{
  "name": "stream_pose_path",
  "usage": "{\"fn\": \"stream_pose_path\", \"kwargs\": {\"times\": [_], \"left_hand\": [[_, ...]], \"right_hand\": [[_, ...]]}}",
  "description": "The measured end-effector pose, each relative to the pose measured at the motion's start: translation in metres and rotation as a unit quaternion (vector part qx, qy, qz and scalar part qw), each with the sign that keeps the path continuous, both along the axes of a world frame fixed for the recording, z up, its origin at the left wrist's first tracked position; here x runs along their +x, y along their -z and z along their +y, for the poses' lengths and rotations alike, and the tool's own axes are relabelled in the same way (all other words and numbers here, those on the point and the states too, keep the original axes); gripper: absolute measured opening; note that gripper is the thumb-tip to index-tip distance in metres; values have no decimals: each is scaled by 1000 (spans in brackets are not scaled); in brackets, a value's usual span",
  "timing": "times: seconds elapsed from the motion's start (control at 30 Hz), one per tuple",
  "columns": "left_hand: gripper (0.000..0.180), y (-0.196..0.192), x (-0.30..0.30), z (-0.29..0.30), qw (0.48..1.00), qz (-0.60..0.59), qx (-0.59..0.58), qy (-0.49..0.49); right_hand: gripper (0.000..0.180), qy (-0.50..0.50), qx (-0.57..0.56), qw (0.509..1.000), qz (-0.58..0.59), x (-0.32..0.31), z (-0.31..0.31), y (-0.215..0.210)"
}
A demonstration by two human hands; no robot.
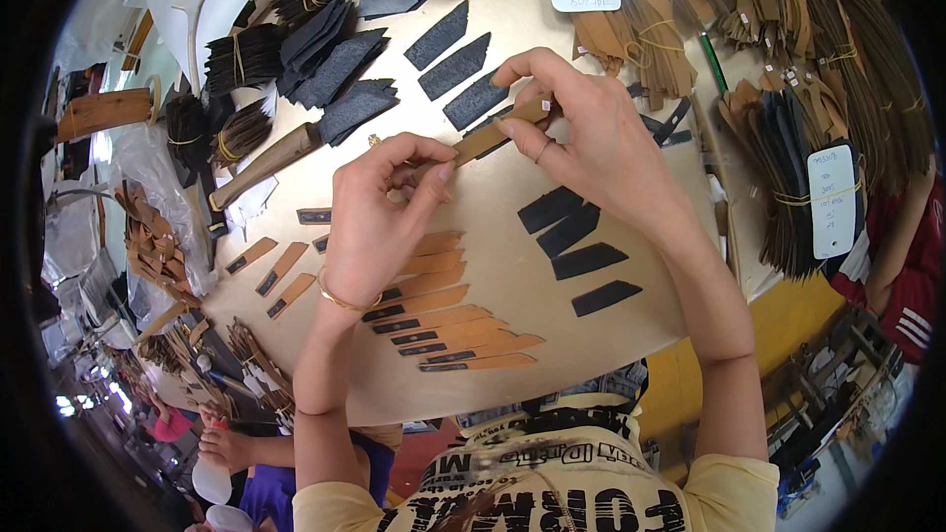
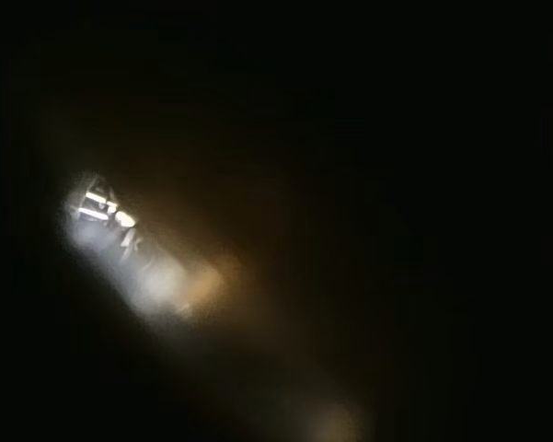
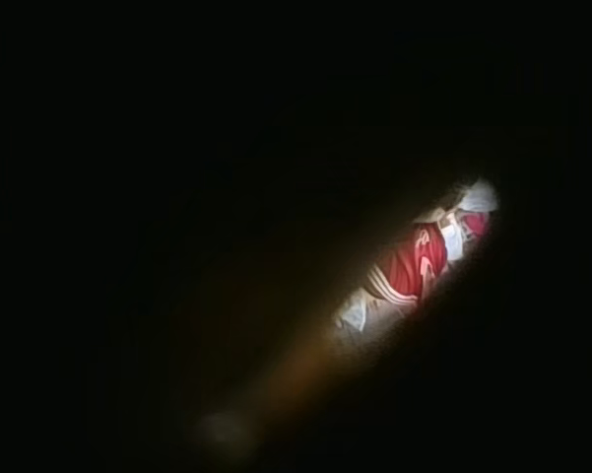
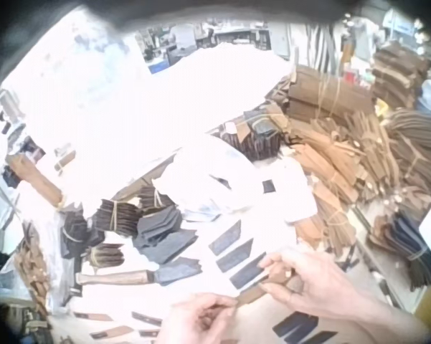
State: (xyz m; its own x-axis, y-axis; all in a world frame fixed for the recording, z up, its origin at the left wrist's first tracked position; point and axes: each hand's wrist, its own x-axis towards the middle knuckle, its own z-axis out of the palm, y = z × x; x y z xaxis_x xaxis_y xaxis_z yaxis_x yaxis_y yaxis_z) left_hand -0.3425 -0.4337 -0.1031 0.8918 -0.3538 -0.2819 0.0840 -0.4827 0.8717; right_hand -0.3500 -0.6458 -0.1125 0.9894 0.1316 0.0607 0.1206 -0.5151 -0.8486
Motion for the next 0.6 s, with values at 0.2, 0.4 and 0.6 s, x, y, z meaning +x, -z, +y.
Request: {"fn": "stream_pose_path", "kwargs": {"times": [0.2,0.4,0.6], "left_hand": [[10,0,1,0,1000,-21,9,12],[10,1,1,-1,999,-36,13,12],[14,0,1,0,995,-76,38,50]], "right_hand": [[30,4,-13,999,33,0,-1,-3],[31,4,-7,1000,22,0,-1,-1],[34,15,-1,999,34,-1,-2,0]]}}
